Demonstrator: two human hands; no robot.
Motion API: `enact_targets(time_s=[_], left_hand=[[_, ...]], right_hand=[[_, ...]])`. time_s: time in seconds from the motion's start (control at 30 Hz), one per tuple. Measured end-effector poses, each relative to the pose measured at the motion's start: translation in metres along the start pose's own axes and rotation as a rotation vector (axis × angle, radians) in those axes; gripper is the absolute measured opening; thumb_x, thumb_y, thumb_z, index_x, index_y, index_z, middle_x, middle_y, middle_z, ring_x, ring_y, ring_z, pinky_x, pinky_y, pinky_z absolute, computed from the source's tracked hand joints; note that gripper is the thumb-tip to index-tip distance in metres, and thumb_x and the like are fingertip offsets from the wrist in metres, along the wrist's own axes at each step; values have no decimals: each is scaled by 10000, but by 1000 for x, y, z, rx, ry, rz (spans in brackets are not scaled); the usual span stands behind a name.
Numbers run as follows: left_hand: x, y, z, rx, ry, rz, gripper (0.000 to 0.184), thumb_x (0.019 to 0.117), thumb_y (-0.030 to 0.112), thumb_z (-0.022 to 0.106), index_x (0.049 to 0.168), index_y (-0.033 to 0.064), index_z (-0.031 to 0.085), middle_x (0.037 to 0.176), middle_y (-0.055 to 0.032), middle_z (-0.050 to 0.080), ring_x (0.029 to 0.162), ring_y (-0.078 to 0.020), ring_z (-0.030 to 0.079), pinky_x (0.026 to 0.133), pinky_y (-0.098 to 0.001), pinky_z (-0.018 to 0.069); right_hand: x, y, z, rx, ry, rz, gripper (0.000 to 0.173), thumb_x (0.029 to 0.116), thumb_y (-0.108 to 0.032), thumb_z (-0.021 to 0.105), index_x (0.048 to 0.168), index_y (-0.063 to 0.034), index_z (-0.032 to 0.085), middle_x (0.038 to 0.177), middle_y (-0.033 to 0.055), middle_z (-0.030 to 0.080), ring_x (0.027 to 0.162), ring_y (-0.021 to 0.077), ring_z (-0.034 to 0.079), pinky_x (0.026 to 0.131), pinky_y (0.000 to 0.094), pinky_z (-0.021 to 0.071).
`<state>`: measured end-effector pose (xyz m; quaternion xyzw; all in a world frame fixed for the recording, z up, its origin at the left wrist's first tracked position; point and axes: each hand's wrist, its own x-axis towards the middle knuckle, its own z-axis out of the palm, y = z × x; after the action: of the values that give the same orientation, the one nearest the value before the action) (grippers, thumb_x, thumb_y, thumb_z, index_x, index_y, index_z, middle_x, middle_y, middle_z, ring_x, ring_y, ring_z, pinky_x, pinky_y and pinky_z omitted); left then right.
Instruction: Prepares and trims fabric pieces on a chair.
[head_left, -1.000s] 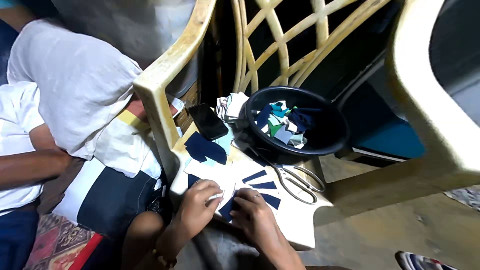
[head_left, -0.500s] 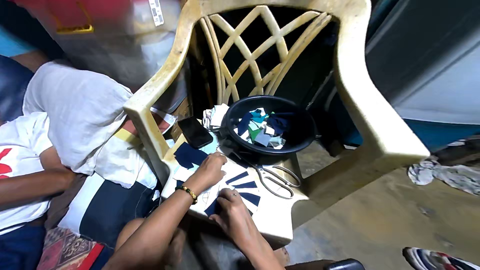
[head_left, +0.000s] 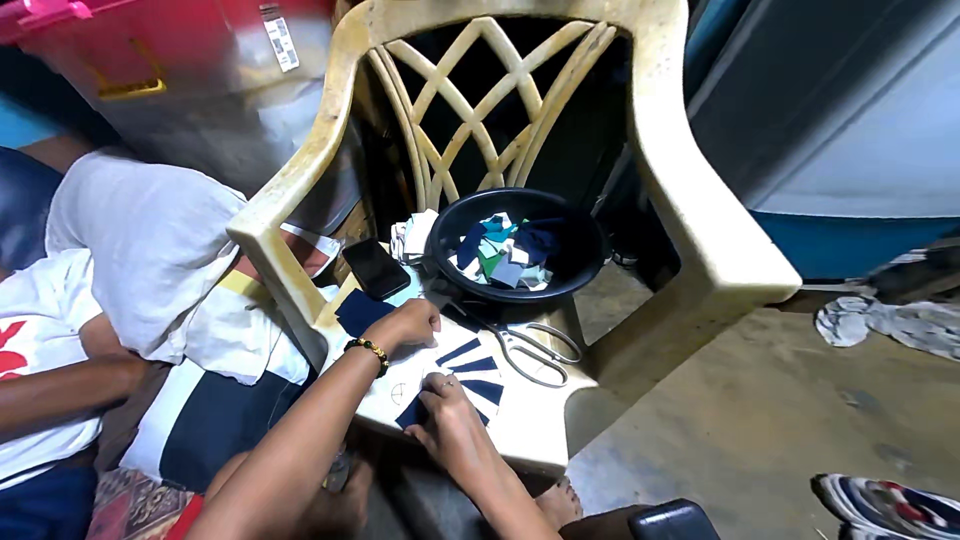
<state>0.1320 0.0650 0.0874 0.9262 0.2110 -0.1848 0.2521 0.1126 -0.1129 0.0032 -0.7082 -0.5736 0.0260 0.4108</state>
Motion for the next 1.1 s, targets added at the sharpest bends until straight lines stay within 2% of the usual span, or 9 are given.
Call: enact_targets(time_s=[0.13, 0.27, 0.4, 0.53, 0.6, 0.77, 0.83, 0.93, 1.1], left_hand=[[1, 1, 0, 39, -9, 17, 238, 942, 51, 695, 1132, -89, 659, 1176, -244, 625, 1101, -332, 589, 987, -491, 450], [1, 2, -1, 62, -15, 17, 207, 938, 49, 692, 1099, -77, 657, 1101, -220, 632, 1031, -313, 588, 928, -491, 457], [-1, 4, -4, -3, 0, -8, 241, 912, 15, 710, 1128, -52, 624, 1074, -189, 615, 989, -279, 573, 897, -455, 461], [-3, -2, -4, -109, 32, -20, 290, 925, 61, 706, 1179, -28, 599, 1060, -168, 609, 972, -255, 567, 882, -442, 462], [-4, -5, -2, -164, 44, -18, 314, 921, 37, 705, 1204, -17, 582, 1015, -140, 603, 921, -218, 555, 854, -411, 464], [-9, -13, 11, -344, 223, -17, 270, 901, -38, 699, 1148, -48, 591, 914, -108, 604, 822, -159, 552, 795, -345, 479], [-10, -17, 18, -413, 342, -65, 220, 882, -45, 706, 1078, -44, 607, 852, -95, 583, 776, -163, 535, 756, -349, 471], [-14, -24, 25, -482, 499, -161, 189, 854, -27, 731, 1012, -30, 627, 819, -103, 582, 759, -199, 549, 742, -393, 487], [-23, -26, 34, -527, 596, -237, 173, 842, -7, 751, 973, -15, 637, 753, -87, 577, 719, -201, 554, 717, -406, 495]], right_hand=[[0, -1, 0, -3, -11, 13, 283, 712, -87, 873, 879, 100, 740, 1070, 257, 691, 1046, 392, 673, 898, 419, 572], [0, 0, 0, -1, -14, 10, 293, 712, -88, 876, 884, 105, 739, 1073, 264, 687, 1048, 393, 674, 904, 421, 571], [0, 0, 0, -14, -16, -5, 290, 723, -98, 869, 885, 104, 739, 1079, 267, 687, 1050, 398, 672, 907, 421, 569], [0, -1, 1, -26, -6, -9, 294, 713, -101, 876, 874, 102, 737, 1061, 256, 692, 1038, 390, 676, 900, 416, 572], [1, 0, 1, -20, -11, -9, 297, 708, -101, 878, 869, 102, 734, 1051, 256, 690, 1031, 393, 673, 898, 416, 570], [3, 1, -12, 114, -77, -16, 312, 793, -153, 842, 955, 94, 742, 1089, 261, 687, 1075, 400, 657, 966, 446, 535], [3, 6, -20, 158, 15, -72, 295, 809, -154, 821, 978, 77, 752, 1082, 245, 700, 1041, 381, 679, 933, 452, 557], [4, 14, -39, 129, 216, -127, 259, 847, -143, 767, 1011, 57, 760, 1051, 226, 722, 922, 325, 719, 804, 406, 601], [2, 24, -77, 59, 425, -115, 233, 909, -144, 679, 1008, 50, 763, 951, 196, 735, 751, 197, 682, 689, 285, 558]])
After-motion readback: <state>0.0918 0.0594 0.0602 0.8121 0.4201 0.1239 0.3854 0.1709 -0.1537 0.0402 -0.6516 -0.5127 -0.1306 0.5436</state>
